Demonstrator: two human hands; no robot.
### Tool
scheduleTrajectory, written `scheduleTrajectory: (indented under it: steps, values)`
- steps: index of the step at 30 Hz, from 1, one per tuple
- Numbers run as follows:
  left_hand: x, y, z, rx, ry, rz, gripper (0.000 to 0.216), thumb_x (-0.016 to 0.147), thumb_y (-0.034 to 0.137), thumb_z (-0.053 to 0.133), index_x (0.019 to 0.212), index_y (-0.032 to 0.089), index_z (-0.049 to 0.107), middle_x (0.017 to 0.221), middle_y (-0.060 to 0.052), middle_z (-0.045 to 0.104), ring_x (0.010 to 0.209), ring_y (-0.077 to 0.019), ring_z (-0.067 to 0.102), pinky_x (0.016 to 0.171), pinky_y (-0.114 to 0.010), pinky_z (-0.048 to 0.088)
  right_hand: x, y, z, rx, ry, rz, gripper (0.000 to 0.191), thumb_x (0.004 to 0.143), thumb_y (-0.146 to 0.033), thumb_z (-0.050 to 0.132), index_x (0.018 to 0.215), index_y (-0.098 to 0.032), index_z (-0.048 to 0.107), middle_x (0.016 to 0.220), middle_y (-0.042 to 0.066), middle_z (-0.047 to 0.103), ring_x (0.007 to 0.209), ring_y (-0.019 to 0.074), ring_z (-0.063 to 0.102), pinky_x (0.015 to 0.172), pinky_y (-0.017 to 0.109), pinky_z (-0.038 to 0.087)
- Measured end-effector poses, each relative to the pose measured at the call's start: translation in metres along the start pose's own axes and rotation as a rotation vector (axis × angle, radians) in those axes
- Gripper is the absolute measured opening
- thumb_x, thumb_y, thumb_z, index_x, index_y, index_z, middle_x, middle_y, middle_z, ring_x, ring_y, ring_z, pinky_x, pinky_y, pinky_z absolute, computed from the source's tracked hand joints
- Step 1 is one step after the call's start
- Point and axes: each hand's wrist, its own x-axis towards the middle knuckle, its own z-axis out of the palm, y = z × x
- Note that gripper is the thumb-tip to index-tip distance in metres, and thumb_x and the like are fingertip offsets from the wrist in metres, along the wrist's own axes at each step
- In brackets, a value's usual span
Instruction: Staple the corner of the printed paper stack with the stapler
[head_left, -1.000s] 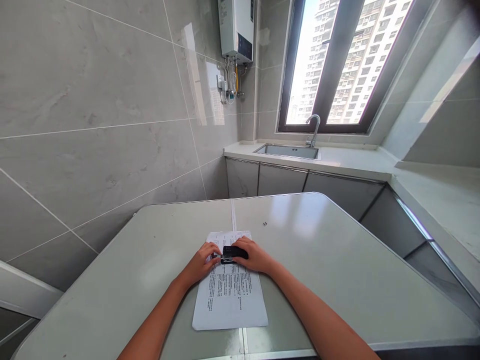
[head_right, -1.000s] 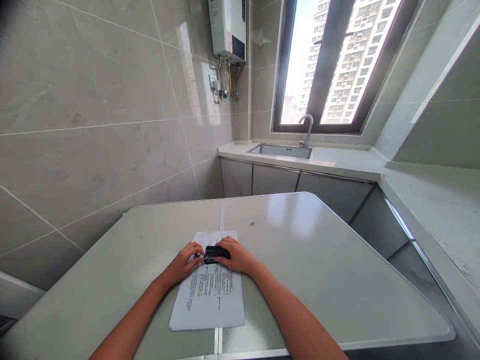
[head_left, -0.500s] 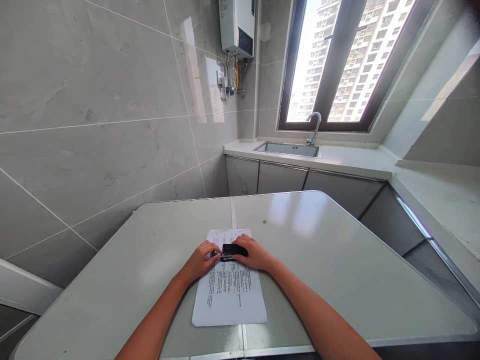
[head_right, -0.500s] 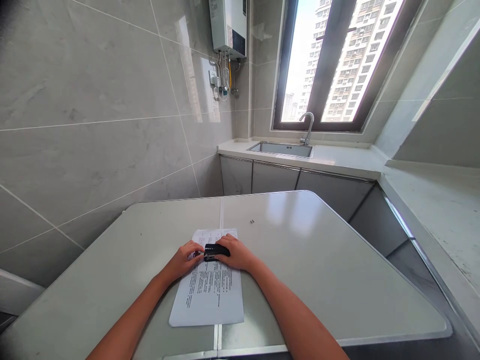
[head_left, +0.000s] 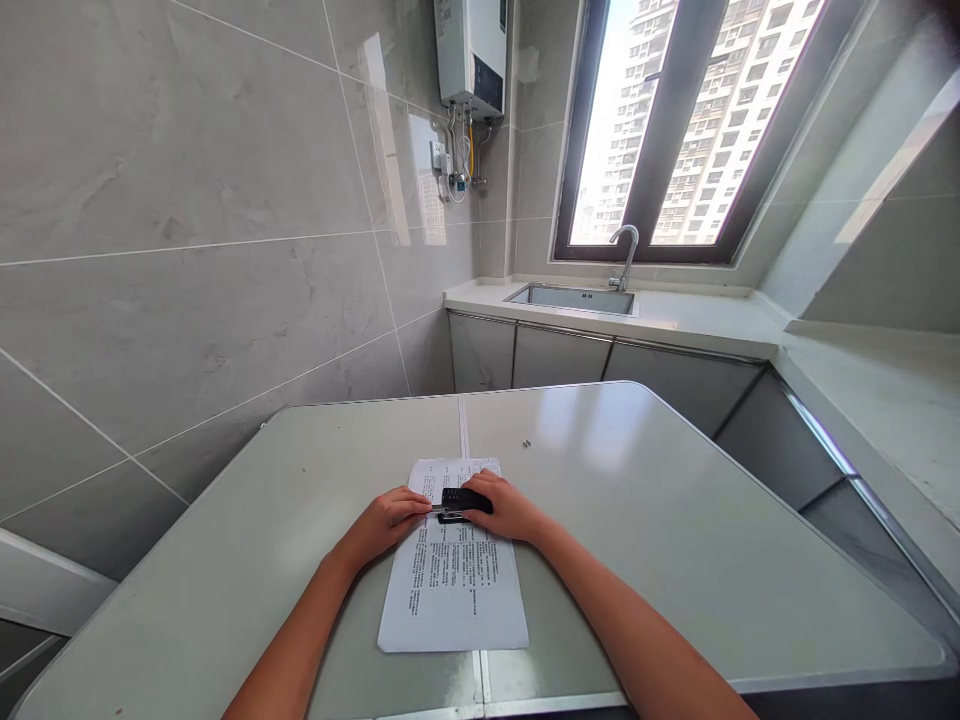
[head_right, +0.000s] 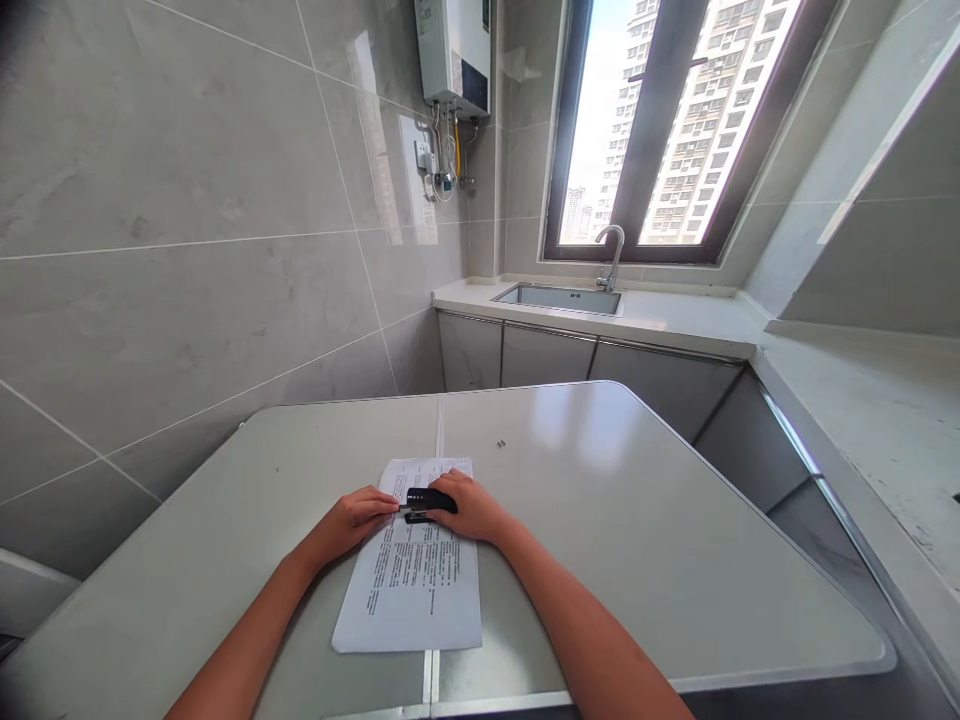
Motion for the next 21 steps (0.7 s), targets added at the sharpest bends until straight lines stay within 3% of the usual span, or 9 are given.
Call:
scheduleTrajectory:
  steps: [5, 10, 14, 21]
  values:
    - [-0.004, -0.005, -0.007, -0.044, -0.003, -0.045, 0.022, 0.100, 0.025, 0.056, 0.104, 0.028, 0.077, 0.117, -0.005, 0.071, 0.106, -0.0200, 0.067, 0.091, -0.036, 0.057, 0.000, 0.007, 0.004, 0.091, 0.091, 0.001, 0.028, 0.084, -0.034, 0.080, 0.109, -0.024, 0.071, 0.097, 0.004, 0.070, 0.092, 0.0222, 0.062, 0.085, 0.036, 0.049]
    - [0.005, 0.013, 0.009, -0.127, 0.128, -0.147, 0.012, 0.090, 0.022, 0.067, 0.102, 0.024, 0.066, 0.104, -0.003, 0.069, 0.093, -0.0178, 0.062, 0.086, -0.033, 0.052, -0.001, -0.003, 0.009, 0.213, 0.111, -0.091, 0.025, 0.083, -0.040, 0.079, 0.100, -0.023, 0.072, 0.086, 0.003, 0.067, 0.084, 0.0209, 0.060, 0.078, 0.034, 0.048]
    - [0.010, 0.023, 0.018, -0.200, 0.123, -0.156, 0.007, 0.090, 0.019, 0.062, 0.091, 0.022, 0.057, 0.095, -0.001, 0.063, 0.085, -0.0158, 0.056, 0.080, -0.030, 0.047, 0.000, -0.019, 0.018, 0.229, 0.122, -0.110, 0.023, 0.083, -0.038, 0.078, 0.100, -0.023, 0.072, 0.084, 0.002, 0.066, 0.083, 0.0208, 0.059, 0.078, 0.034, 0.047]
    - [0.016, 0.014, 0.013, -0.065, 0.343, -0.244, 0.016, 0.097, 0.034, 0.058, 0.087, 0.022, 0.053, 0.085, 0.000, 0.057, 0.078, -0.0160, 0.052, 0.076, -0.030, 0.044, 0.007, -0.019, 0.028, 0.253, 0.218, 0.181, 0.027, 0.082, -0.034, 0.079, 0.105, -0.024, 0.068, 0.100, 0.003, 0.070, 0.093, 0.0214, 0.063, 0.085, 0.035, 0.048]
